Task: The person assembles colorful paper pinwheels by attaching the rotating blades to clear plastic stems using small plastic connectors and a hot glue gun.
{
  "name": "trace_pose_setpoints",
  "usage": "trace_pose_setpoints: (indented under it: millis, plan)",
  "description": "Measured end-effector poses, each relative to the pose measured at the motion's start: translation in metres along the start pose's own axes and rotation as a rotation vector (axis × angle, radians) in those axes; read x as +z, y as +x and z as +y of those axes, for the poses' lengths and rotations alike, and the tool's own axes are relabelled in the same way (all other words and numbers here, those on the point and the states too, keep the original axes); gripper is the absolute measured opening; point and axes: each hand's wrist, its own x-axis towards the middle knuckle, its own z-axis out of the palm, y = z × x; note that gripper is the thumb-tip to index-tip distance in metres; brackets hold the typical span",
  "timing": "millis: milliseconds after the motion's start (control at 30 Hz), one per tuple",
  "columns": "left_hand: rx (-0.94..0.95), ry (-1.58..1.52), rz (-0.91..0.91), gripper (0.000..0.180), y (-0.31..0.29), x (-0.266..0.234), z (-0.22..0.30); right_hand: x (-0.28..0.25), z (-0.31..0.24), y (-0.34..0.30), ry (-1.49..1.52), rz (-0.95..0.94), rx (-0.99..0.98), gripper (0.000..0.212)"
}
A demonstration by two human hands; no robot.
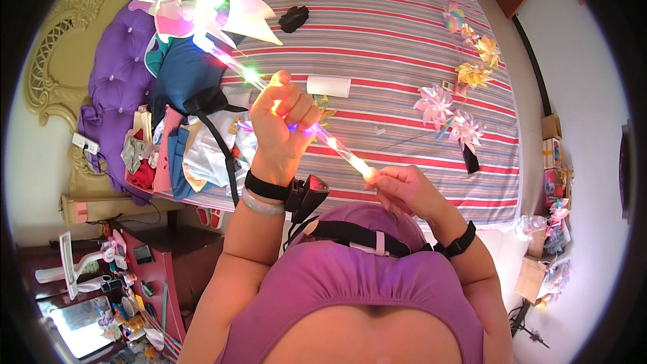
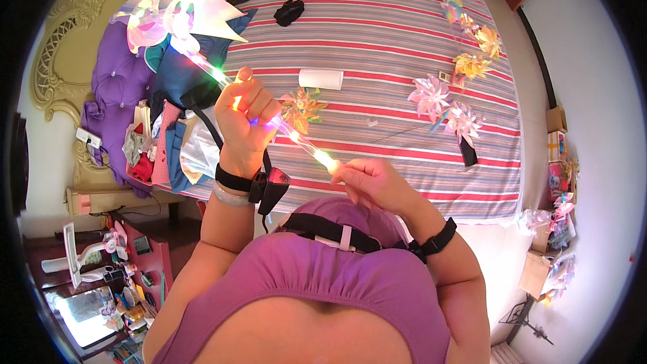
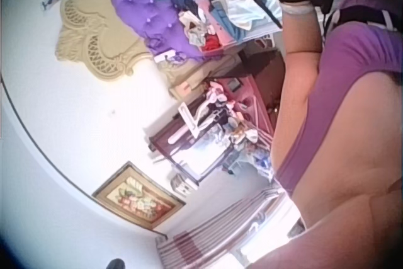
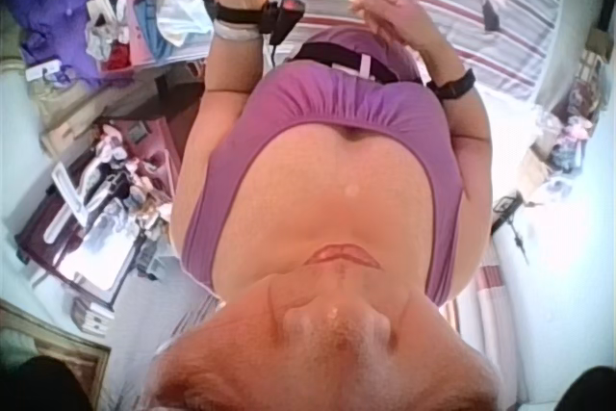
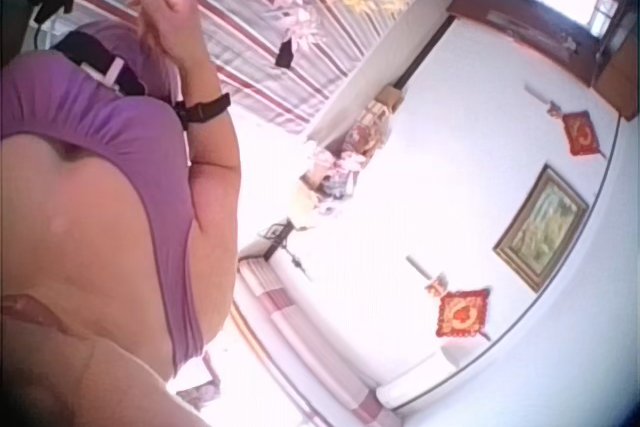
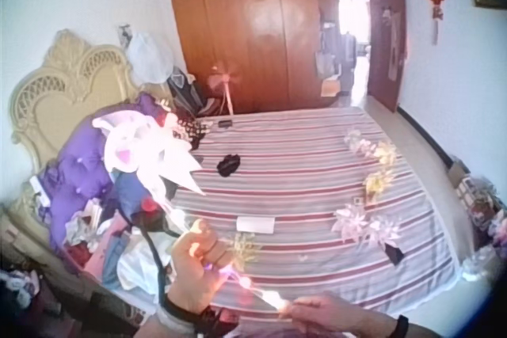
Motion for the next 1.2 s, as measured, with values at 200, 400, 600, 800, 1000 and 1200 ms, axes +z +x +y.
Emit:
trace_pose_setpoints:
  millis: [200, 400, 600, 800, 1000, 1200]
  plan:
    - [0.044, -0.025, 0.014, 0.012, -0.001, -0.008, 0.001, -0.004, 0.006, 0.002, -0.044, -0.016, -0.067, 0.031]
    - [0.178, 0.138, 0.414, 0.014, 0.005, 0.015, -0.021, -0.007, 0.003, 0.0, -0.247, 0.089, -0.159, 0.029]
    - [0.019, 0.016, 0.339, 0.014, 0.003, -0.005, -0.04, -0.016, 0.006, 0.004, -0.841, 0.44, -0.479, 0.031]
    - [0.033, 0.052, 0.365, 0.01, 0.002, -0.003, -0.043, -0.019, 0.013, 0.006, -0.817, 0.431, -0.475, 0.03]
    - [0.044, 0.069, 0.265, 0.007, 0.003, -0.007, -0.037, -0.016, 0.011, 0.013, -0.829, 0.485, -0.529, 0.028]
    - [0.073, 0.134, 0.257, 0.004, 0.006, 0.004, -0.044, -0.016, 0.006, 0.013, -0.805, 0.536, -0.516, 0.025]
